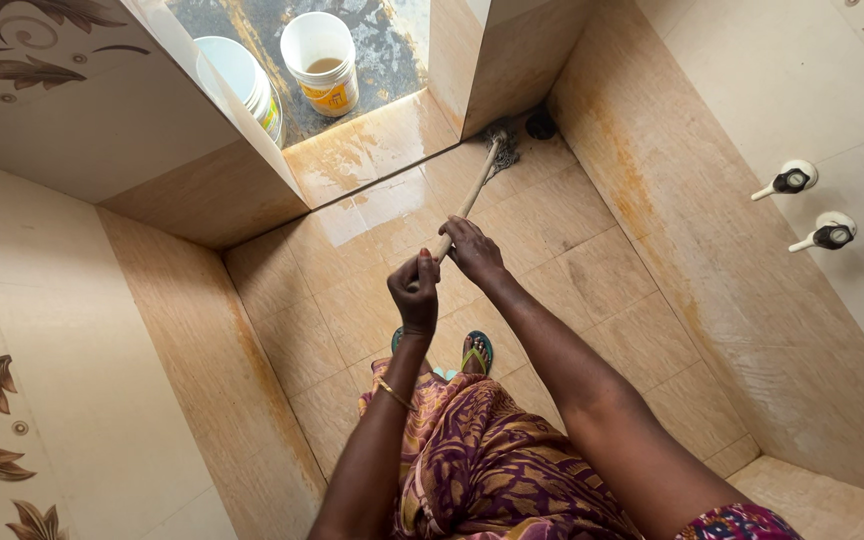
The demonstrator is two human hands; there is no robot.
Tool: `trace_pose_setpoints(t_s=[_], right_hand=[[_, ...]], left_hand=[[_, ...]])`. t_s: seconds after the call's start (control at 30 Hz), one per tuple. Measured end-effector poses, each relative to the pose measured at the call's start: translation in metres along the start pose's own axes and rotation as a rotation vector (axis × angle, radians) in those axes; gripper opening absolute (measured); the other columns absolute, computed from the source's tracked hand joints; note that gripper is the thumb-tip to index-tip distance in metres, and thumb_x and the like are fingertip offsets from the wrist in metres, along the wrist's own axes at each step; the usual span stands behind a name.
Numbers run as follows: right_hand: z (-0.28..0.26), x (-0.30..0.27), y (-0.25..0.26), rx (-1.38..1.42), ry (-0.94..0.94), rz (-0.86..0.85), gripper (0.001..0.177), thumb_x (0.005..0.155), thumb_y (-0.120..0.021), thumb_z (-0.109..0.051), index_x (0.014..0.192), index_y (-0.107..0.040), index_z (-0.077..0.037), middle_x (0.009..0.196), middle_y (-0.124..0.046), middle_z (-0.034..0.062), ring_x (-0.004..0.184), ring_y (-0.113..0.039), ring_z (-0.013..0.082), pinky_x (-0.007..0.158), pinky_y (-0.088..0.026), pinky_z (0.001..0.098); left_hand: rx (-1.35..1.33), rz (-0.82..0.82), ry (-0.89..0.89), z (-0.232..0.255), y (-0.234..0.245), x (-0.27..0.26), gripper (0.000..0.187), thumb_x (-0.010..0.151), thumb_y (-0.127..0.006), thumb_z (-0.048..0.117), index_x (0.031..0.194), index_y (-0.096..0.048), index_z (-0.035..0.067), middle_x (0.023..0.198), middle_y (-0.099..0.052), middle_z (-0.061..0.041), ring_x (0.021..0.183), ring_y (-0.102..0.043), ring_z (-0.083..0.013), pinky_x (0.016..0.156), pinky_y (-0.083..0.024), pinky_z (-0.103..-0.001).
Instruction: The person mops a tiled floor using a mop with a wooden handle, moving it back and forth across the wet surface.
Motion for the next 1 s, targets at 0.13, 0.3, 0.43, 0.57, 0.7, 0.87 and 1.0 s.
trace_pose_setpoints(t_s=[0.13, 0.3, 0.43, 0.57, 0.7, 0.87, 1.0], right_hand=[[-0.02, 0.012, 0.011, 0.011, 0.018, -0.108, 0.029, 0.088, -0.076, -0.034, 0.101, -0.063, -0.013, 0.107, -0.068, 0.0063, 0.105, -0.067, 0.0286, 0.086, -0.054, 0.0446], [-0.082, 0.0, 0.002, 0.067, 0.231, -0.023, 0.046, 0.093, -0.071, -0.048, 0.067, -0.065, -0.011, 0.072, -0.068, 0.0085, 0.074, -0.07, 0.0301, 0.067, -0.055, 0.0447], [-0.13, -0.047, -0.017, 0.065, 0.23, -0.219, 0.047, 0.102, -0.058, -0.047, 0.067, -0.067, -0.017, 0.062, -0.067, 0.0076, 0.057, -0.068, 0.0251, 0.06, -0.055, 0.0423], [-0.145, -0.082, -0.012, 0.022, 0.372, -0.313, 0.052, 0.106, -0.056, -0.044, 0.062, -0.065, -0.017, 0.055, -0.065, 0.0031, 0.048, -0.066, 0.0204, 0.07, -0.054, 0.0371], [-0.113, -0.086, -0.003, 0.027, 0.437, -0.203, 0.052, 0.104, -0.058, -0.041, 0.058, -0.063, -0.017, 0.056, -0.065, 0.0025, 0.053, -0.066, 0.0193, 0.072, -0.051, 0.0363], [-0.039, -0.061, -0.02, -0.049, 0.202, -0.211, 0.042, 0.1, -0.064, -0.036, 0.064, -0.067, -0.016, 0.068, -0.069, 0.0024, 0.069, -0.068, 0.0196, 0.082, -0.05, 0.039], [0.038, -0.052, -0.024, -0.13, -0.07, -0.265, 0.024, 0.09, -0.073, -0.035, 0.084, -0.071, -0.013, 0.1, -0.069, 0.0062, 0.105, -0.064, 0.0241, 0.089, -0.052, 0.0417]], left_hand=[[-0.002, -0.048, -0.056, 0.05, 0.011, 0.002, 0.043, 0.108, -0.056, 0.014, 0.068, -0.058, -0.002, 0.06, -0.049, 0.002, 0.057, -0.041, -0.0054, 0.054, -0.031, -0.026], [0.053, -0.016, -0.12, 0.133, 0.061, -0.024, 0.043, 0.106, -0.052, 0.011, 0.066, -0.061, 0.0, 0.058, -0.059, -0.002, 0.054, -0.051, -0.006, 0.082, -0.051, -0.025], [-0.072, 0.265, 0.16, 0.146, 0.113, -0.072, 0.021, 0.096, -0.058, 0.006, 0.075, -0.062, 0.004, 0.062, -0.058, -0.003, 0.058, -0.06, -0.0111, 0.065, -0.061, -0.034], [-0.399, 0.198, -0.075, 0.141, 0.118, -0.122, 0.049, 0.112, -0.062, 0.005, 0.064, -0.05, 0.007, 0.056, -0.047, 0.0, 0.055, -0.049, -0.0057, 0.064, -0.053, -0.028], [-0.11, 0.15, -0.057, 0.111, 0.094, -0.131, 0.034, 0.102, -0.056, 0.013, 0.076, -0.067, -0.005, 0.059, -0.06, -0.006, 0.054, -0.058, -0.0098, 0.06, -0.058, -0.028], [-0.071, 0.031, -0.039, 0.046, 0.055, -0.102, 0.029, 0.102, -0.056, 0.014, 0.096, -0.074, -0.008, 0.068, -0.066, -0.005, 0.062, -0.062, -0.0088, 0.056, -0.053, -0.025], [0.015, -0.133, -0.074, -0.002, 0.003, -0.093, 0.028, 0.104, -0.057, 0.012, 0.096, -0.073, -0.009, 0.067, -0.059, -0.001, 0.06, -0.052, -0.0072, 0.052, -0.041, -0.024]])
Point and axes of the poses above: each hand's wrist, its own x-axis towards the middle knuckle, its own y-axis out of the back of the hand, z = x × y, the point moved 7 cm from there along x, towards the middle knuckle
